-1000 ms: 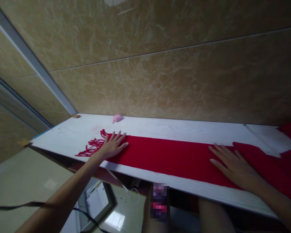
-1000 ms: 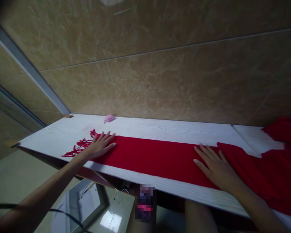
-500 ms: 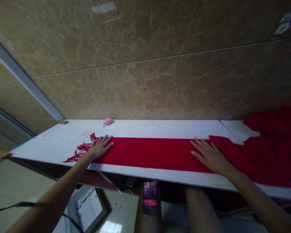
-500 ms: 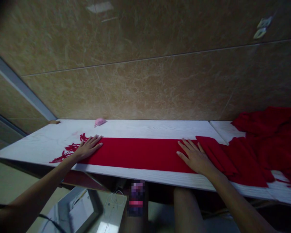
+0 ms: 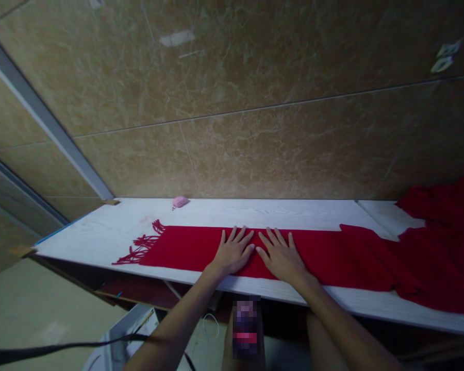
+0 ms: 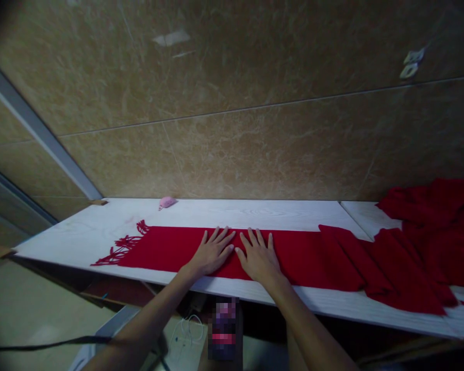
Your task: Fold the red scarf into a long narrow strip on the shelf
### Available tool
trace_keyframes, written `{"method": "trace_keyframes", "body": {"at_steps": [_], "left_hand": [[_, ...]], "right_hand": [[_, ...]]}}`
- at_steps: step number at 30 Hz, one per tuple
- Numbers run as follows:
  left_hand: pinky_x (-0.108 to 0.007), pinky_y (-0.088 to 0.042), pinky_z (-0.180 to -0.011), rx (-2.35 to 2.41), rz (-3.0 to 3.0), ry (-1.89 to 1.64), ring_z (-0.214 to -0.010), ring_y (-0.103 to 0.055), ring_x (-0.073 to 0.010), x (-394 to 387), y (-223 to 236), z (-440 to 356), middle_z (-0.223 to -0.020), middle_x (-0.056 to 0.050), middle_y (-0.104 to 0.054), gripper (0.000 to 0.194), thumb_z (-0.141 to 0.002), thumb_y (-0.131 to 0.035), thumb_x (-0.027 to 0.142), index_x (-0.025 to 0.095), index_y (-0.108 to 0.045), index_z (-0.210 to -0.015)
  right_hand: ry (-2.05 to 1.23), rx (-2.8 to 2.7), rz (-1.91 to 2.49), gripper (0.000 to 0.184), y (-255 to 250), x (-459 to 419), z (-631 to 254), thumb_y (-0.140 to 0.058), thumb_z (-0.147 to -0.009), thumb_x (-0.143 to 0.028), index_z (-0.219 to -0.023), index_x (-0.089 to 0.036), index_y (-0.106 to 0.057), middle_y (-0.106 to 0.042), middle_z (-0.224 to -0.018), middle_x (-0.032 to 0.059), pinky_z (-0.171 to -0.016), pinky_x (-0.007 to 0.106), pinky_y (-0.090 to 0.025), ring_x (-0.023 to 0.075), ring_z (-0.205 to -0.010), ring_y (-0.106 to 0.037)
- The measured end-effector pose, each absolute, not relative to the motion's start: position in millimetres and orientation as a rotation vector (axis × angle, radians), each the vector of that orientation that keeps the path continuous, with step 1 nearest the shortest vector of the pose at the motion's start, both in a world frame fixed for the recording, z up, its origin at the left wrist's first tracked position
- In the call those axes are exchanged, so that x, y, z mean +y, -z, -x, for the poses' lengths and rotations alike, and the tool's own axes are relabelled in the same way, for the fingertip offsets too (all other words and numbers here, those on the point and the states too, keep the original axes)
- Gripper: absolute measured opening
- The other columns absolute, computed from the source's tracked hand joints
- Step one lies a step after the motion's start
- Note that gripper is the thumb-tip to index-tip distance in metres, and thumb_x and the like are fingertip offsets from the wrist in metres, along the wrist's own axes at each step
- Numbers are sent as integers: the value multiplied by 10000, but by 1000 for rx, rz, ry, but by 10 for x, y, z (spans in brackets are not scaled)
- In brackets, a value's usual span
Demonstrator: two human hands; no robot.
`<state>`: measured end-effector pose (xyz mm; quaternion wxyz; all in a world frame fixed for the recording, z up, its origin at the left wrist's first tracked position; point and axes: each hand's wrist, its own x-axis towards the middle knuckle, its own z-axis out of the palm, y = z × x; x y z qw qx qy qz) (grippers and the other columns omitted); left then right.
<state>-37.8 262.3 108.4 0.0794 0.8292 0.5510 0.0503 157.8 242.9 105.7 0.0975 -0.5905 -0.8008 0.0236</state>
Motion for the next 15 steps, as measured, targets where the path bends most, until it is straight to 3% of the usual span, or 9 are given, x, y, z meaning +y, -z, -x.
{"method": "trace_keyframes", "body": {"at_steps": [7, 15], "left_hand": [[-637, -138, -1288, 2106, -2254, 8, -1614, -152, -300, 2735, -1175, 1793, -1739, -20, -186, 603, -1077, -233, 514, 335, -268, -1651], [-663, -330, -1204, 2445, -2093, 154, -1591, -239, -320, 2740, -1201, 3000, -1712, -80, -273, 590, -1066, -230, 430, 297, -304, -1636]], "right_hand": [[-28, -2338, 1850, 659, -908, 2436, -2081, -322, -1051, -565, -1609, -229, -421, -295, -1695, 93, -1264, 652, -154, 325, -1583, -218], [93, -2232, 1983, 695, -652, 2508, -2786, -306, -1018, -579, -1599, -222, -444, -311, -1690, 82, -1239, 674, -234, 338, -1568, -263]]}}
